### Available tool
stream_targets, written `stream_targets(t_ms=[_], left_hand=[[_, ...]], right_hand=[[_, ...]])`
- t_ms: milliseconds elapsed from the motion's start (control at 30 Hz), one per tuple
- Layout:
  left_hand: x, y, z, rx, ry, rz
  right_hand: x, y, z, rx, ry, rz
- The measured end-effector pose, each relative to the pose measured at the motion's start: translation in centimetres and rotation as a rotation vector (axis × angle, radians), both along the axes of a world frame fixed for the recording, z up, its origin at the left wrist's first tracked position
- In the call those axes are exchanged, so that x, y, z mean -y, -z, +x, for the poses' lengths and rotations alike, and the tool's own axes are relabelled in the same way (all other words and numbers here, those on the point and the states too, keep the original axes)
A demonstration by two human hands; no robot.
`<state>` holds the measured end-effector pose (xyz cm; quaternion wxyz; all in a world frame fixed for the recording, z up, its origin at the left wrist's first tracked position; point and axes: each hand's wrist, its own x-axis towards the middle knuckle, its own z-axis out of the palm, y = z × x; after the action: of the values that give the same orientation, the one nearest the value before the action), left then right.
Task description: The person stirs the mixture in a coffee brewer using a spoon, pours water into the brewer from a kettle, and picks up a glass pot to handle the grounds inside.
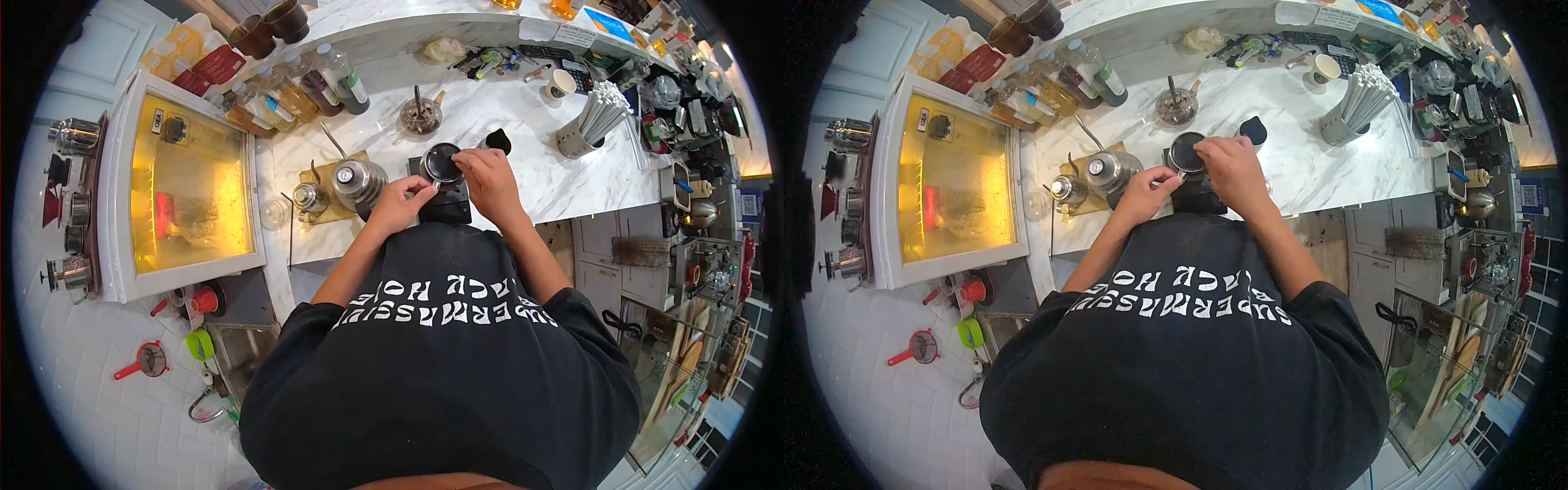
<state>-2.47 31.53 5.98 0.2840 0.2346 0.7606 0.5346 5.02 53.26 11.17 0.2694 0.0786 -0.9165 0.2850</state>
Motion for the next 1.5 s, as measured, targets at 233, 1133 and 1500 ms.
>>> stream_targets(t_ms=[233,1133,1500], left_hand=[[0.09,-0.37,0.16,-0.007,-0.009,-0.027],[0.09,-0.33,-0.09,-0.008,0.006,-0.051],[-0.02,0.19,-0.06,-0.004,-0.014,-0.018]], right_hand=[[0.22,0.06,-0.09,-0.027,0.025,0.015],[0.12,0.09,-0.18,-0.054,0.057,0.036],[0.16,0.13,-0.25,-0.058,0.055,0.011]])
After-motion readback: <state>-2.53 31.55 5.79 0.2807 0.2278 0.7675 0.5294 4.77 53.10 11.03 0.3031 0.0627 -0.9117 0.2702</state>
